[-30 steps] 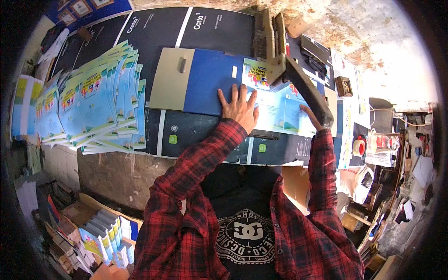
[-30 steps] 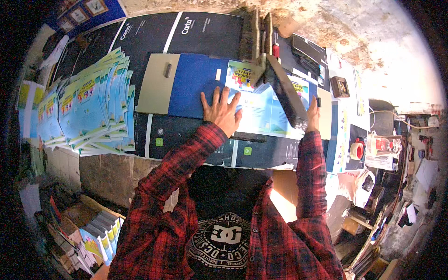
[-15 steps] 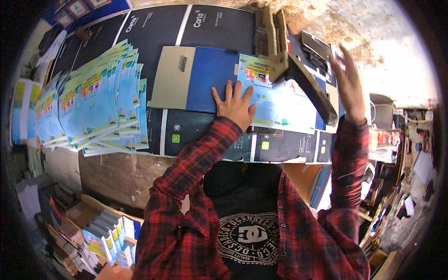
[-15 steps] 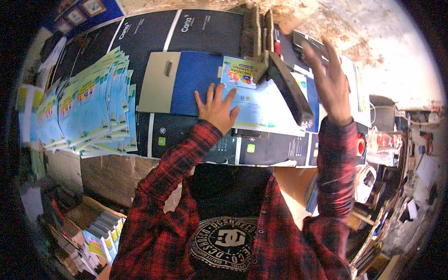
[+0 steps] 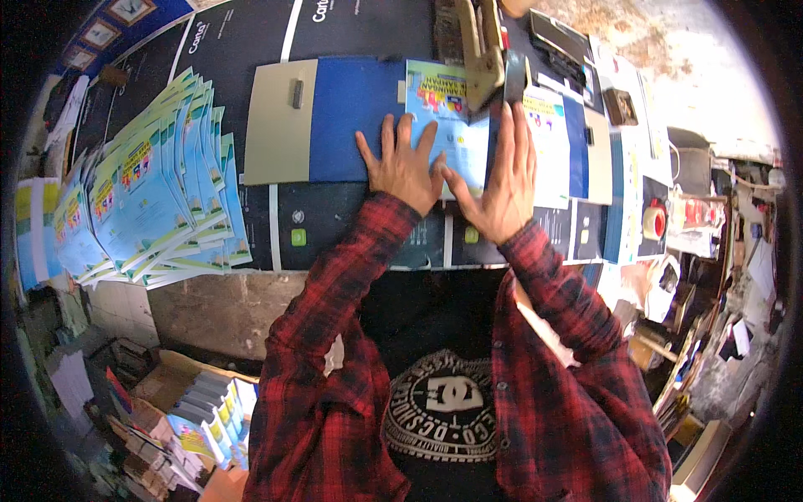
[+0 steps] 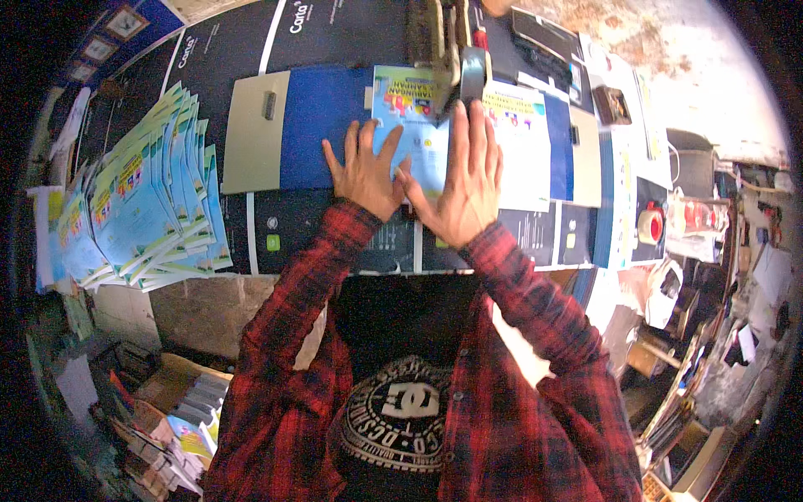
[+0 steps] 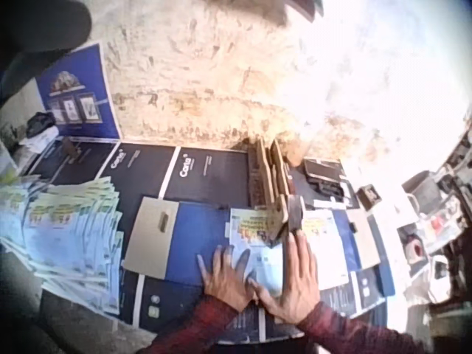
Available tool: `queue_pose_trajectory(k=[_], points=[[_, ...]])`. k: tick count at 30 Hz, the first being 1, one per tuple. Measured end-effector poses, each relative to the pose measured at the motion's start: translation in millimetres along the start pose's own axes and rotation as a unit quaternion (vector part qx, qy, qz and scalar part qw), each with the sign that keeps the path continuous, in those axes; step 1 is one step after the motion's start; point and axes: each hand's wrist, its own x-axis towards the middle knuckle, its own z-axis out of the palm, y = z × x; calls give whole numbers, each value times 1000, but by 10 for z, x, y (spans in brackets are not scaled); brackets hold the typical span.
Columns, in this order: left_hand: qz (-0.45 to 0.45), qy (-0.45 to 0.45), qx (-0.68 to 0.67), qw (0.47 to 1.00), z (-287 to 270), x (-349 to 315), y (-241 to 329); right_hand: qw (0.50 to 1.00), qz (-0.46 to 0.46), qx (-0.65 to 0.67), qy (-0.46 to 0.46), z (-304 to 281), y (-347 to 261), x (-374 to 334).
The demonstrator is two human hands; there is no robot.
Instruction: The person aligns a stack of printed paper sheets on a manual paper cutter and uses the guillotine blade to trim the edges. They repeatedly adjust the stack, lower the cutting arm to slice the paper, and move the cut sheets aside to continue processing the batch.
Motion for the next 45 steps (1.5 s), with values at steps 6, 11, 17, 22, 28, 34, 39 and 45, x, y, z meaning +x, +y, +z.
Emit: queue_pose_trajectory(k=[6, 11, 17, 22, 28, 34, 39, 45], points=[[-26, 14, -3, 1000, 47, -31, 60, 973, 6, 213, -93, -665, 73, 475], [-60, 29, 11, 998, 94, 13, -10, 864, 146, 460, -145, -899, 605, 1075], [-166, 36, -9, 986, -156, 192, 84, 994, 30, -29, -104, -12, 2009, -69], [-307, -87, -427, 846, 13, 436, -176, 986, 121, -15, -111, -21, 1766, -389], [-385, -103, -587, 705, -42, 420, -829, 988, 110, -37, -98, 154, 1354, -281], [-469, -131, -491, 723, -627, 431, -1217, 990, 103, 2, -94, 421, 833, -55], [-478, -120, -499, 713, -603, 474, -1101, 984, 128, -12, -123, 279, 841, 13], [-474, -135, -503, 711, -590, 475, -1053, 987, 118, -45, -103, 258, 930, -49]])
